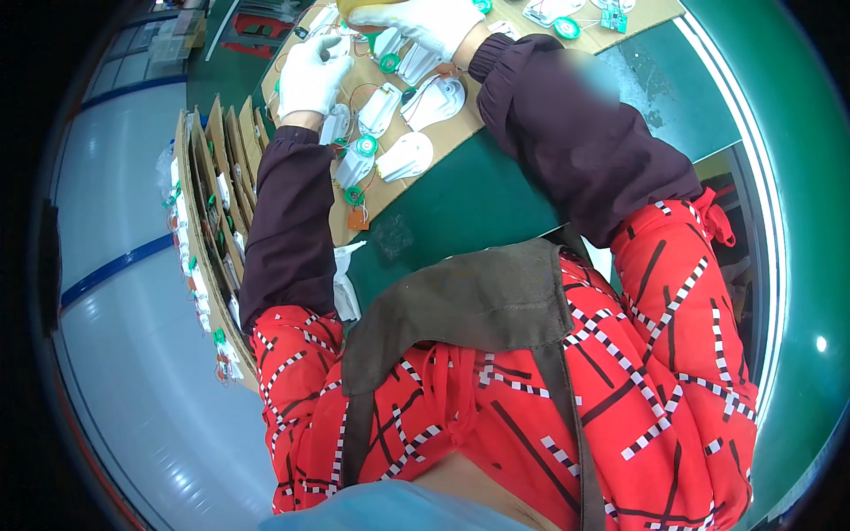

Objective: The person is applying a liquid adhesive or lubricant from a squeeze bottle onto small plastic parts arranged on cardboard sheets.

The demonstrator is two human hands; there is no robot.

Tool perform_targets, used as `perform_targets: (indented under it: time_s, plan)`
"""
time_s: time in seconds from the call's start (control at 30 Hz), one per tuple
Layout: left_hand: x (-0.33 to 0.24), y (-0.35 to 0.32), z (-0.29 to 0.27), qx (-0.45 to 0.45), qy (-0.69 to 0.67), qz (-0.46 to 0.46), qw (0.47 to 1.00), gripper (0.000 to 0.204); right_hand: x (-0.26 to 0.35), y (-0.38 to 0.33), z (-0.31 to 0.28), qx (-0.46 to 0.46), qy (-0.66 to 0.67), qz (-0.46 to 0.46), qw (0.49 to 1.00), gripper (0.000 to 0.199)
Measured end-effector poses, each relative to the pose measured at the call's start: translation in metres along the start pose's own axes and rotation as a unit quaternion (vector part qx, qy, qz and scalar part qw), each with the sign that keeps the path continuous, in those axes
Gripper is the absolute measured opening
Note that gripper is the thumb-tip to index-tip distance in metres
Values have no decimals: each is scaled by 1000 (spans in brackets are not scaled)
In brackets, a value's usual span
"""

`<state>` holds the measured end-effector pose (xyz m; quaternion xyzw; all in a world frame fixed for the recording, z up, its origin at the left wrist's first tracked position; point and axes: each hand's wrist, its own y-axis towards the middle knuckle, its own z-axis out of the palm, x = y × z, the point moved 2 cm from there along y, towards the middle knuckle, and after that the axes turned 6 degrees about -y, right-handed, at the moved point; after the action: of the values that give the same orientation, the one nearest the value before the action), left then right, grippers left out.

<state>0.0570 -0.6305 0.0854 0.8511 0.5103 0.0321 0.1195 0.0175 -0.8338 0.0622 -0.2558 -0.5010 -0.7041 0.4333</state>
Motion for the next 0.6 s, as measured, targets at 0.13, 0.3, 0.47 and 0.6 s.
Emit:
perform_targets:
  time_s: [0.13,0.3,0.47,0.6]
  plan:
    - [-2,-8,-17,-44,-169,-32,984,39,15,-4,1,-54,-51,-6,997,54]
    - [-32,-35,-51,-77,-321,-73,941,36,12,-8,-2,-95,-25,25,995,53]
    - [-1,-35,-30,-72,-426,-105,896,30,21,-6,4,-81,-4,67,994,53]
    - [13,-23,-23,-47,-431,-175,884,34,14,-5,-4,-104,-32,63,992,53]
